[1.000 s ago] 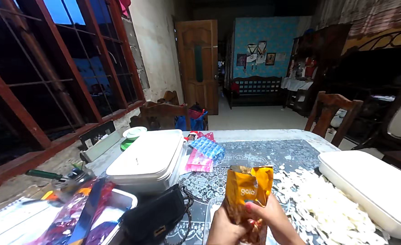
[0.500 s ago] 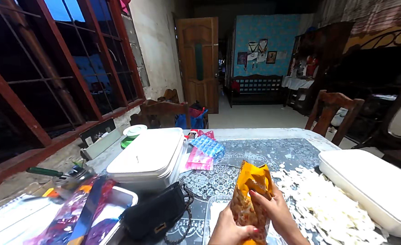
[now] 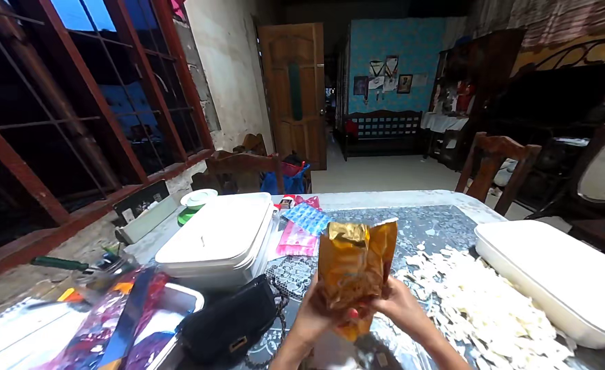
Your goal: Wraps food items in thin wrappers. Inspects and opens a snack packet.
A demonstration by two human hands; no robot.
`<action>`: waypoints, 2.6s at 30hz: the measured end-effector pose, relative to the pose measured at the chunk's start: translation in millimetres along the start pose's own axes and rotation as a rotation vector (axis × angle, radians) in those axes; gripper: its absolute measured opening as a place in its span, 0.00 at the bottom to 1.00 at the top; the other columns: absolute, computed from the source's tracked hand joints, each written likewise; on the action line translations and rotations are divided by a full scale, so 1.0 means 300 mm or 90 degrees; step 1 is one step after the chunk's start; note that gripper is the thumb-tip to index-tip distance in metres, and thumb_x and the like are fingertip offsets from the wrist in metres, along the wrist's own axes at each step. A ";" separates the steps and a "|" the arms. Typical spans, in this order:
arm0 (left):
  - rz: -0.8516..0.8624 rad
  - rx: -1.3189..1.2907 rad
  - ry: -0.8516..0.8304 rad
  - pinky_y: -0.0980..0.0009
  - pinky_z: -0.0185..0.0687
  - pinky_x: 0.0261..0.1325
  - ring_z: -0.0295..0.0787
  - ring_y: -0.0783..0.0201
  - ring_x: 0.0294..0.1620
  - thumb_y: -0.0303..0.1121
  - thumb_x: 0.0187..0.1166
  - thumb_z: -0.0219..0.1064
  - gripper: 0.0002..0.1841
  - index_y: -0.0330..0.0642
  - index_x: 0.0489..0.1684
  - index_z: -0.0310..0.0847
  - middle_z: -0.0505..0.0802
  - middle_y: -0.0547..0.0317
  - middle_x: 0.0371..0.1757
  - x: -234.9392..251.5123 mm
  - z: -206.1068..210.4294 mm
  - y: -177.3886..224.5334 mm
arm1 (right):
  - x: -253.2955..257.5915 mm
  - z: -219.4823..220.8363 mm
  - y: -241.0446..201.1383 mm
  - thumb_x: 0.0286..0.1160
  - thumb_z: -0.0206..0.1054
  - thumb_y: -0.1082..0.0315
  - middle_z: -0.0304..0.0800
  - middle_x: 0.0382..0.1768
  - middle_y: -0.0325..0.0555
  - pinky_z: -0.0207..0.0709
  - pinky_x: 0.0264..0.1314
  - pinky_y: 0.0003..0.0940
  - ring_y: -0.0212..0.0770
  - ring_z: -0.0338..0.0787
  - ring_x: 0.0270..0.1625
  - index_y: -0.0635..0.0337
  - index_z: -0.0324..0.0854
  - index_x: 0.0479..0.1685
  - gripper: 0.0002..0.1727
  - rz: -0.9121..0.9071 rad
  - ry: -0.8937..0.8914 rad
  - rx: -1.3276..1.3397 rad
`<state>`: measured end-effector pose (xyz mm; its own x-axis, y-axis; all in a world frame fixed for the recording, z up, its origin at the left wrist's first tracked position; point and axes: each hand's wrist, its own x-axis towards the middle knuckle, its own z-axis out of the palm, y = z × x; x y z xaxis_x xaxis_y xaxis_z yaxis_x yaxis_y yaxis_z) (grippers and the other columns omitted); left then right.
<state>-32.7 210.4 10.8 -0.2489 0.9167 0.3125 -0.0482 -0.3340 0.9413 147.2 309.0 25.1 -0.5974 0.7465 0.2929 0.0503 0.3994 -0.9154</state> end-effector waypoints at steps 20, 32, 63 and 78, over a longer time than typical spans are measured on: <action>0.245 0.272 0.183 0.69 0.79 0.74 0.85 0.62 0.68 0.27 0.57 0.80 0.35 0.20 0.66 0.73 0.87 0.37 0.66 0.120 -0.222 -0.294 | 0.167 0.085 -0.161 0.63 0.71 0.81 0.84 0.76 0.45 0.59 0.82 0.76 0.59 0.75 0.84 0.54 0.95 0.33 0.11 -0.588 -0.058 -0.546; 0.245 0.320 0.201 0.65 0.77 0.75 0.84 0.54 0.70 0.24 0.54 0.81 0.35 0.18 0.65 0.75 0.86 0.31 0.66 0.102 -0.212 -0.319 | 0.288 0.196 -0.227 0.72 0.59 0.89 0.71 0.85 0.58 0.32 0.87 0.80 0.63 0.54 0.93 0.77 0.88 0.48 0.13 -0.291 -0.343 -0.754; 0.291 0.649 0.190 0.47 0.87 0.60 0.93 0.39 0.54 0.22 0.48 0.81 0.36 0.21 0.66 0.78 0.92 0.34 0.57 0.112 -0.087 -0.266 | 0.219 0.168 -0.051 0.74 0.61 0.83 0.91 0.49 0.67 0.59 0.82 0.66 0.64 0.89 0.62 0.76 0.86 0.46 0.09 -0.211 -0.302 -0.639; 0.257 0.610 0.056 0.51 0.88 0.61 0.93 0.42 0.56 0.19 0.49 0.81 0.40 0.22 0.70 0.73 0.90 0.33 0.61 0.093 -0.173 -0.291 | 0.285 0.149 0.038 0.73 0.63 0.83 0.91 0.50 0.67 0.61 0.79 0.66 0.63 0.90 0.60 0.77 0.86 0.39 0.07 -0.272 -0.400 -0.586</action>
<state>-85.7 253.7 -69.2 -0.1466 0.7434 0.6526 0.8325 -0.2636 0.4873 60.9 353.6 27.2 -0.9796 0.1718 0.1042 0.1539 0.9750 -0.1606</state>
